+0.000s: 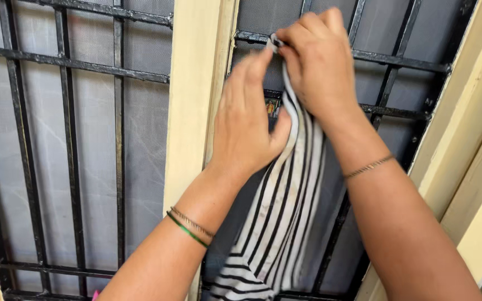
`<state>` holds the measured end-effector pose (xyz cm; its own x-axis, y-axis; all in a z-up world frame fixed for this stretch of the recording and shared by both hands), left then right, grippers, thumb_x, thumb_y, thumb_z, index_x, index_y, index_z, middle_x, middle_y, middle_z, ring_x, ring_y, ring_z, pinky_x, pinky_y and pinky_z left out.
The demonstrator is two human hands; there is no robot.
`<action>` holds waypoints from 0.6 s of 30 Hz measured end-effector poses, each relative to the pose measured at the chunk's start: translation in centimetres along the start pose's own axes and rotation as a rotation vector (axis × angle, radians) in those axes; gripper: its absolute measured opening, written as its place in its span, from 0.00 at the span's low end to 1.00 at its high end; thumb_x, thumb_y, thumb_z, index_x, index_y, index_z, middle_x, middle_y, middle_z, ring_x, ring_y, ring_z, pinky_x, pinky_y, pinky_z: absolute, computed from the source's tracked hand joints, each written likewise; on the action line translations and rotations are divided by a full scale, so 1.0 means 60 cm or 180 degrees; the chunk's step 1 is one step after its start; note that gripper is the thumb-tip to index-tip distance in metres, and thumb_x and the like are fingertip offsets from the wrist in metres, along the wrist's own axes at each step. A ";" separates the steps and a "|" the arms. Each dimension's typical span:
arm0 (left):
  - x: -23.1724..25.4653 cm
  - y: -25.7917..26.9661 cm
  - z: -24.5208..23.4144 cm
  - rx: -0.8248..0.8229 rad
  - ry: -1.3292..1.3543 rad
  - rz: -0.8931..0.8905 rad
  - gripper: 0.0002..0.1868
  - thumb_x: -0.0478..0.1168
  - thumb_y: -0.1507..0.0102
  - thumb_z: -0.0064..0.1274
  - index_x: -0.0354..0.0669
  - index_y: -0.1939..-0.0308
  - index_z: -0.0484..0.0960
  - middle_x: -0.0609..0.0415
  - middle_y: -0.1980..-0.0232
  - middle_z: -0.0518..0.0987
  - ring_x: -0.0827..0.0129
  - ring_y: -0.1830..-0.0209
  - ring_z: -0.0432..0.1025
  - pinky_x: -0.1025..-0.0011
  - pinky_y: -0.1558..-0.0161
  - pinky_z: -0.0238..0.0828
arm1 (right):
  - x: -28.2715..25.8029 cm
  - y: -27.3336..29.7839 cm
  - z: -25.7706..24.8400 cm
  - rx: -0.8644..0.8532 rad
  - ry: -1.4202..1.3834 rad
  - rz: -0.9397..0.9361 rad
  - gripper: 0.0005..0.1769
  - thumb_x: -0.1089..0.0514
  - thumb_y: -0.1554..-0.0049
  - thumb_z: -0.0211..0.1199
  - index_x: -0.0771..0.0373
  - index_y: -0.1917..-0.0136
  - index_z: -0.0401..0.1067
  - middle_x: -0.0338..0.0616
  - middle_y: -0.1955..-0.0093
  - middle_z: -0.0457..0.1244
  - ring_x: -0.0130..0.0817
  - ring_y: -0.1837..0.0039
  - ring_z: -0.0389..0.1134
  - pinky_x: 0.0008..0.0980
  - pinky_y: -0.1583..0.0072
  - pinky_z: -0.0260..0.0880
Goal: The person wipes the window frame and mesh screen using a striped cloth. They clean the lower frame, vertical bars, and the glass pane, then briefly handle a yellow brush before resuming wiping.
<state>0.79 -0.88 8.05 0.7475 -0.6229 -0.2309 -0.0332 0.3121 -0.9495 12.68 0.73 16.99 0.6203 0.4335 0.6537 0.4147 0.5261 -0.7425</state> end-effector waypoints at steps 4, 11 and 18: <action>-0.008 -0.005 -0.013 0.0397 0.0225 0.0143 0.35 0.44 0.28 0.51 0.37 0.21 0.54 0.42 0.19 0.56 0.51 0.19 0.52 0.61 0.19 0.50 | -0.023 -0.046 0.076 0.0291 -0.0325 -0.0087 0.06 0.65 0.40 0.67 0.60 0.49 0.76 0.45 0.47 0.66 0.49 0.40 0.64 0.44 0.40 0.67; -0.010 -0.016 0.007 0.0053 -0.0509 0.0140 0.47 0.63 0.27 0.53 0.33 0.18 0.53 0.38 0.15 0.52 0.47 0.16 0.47 0.55 0.19 0.44 | 0.005 0.008 -0.009 0.0117 0.0119 -0.0078 0.10 0.68 0.46 0.67 0.63 0.49 0.77 0.46 0.46 0.65 0.51 0.40 0.63 0.47 0.40 0.65; -0.016 -0.056 0.051 -0.0449 -0.1767 0.0068 0.46 0.70 0.27 0.36 0.36 0.20 0.57 0.44 0.16 0.54 0.53 0.15 0.45 0.48 0.19 0.34 | 0.022 0.025 -0.014 0.0113 0.0310 0.0063 0.08 0.68 0.44 0.69 0.66 0.49 0.76 0.48 0.47 0.64 0.50 0.38 0.62 0.45 0.37 0.65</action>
<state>2.23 0.89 12.10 0.9808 -0.1354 -0.1402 -0.1119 0.1980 -0.9738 14.70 1.46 16.65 0.6905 0.3719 0.6204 0.3789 0.5446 -0.7482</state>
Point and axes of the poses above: each hand's wrist, its own y-axis away from the middle knuckle, its own z-axis out of the palm, x = y × z, the point moved 6 cm from there along -y, towards the middle knuckle
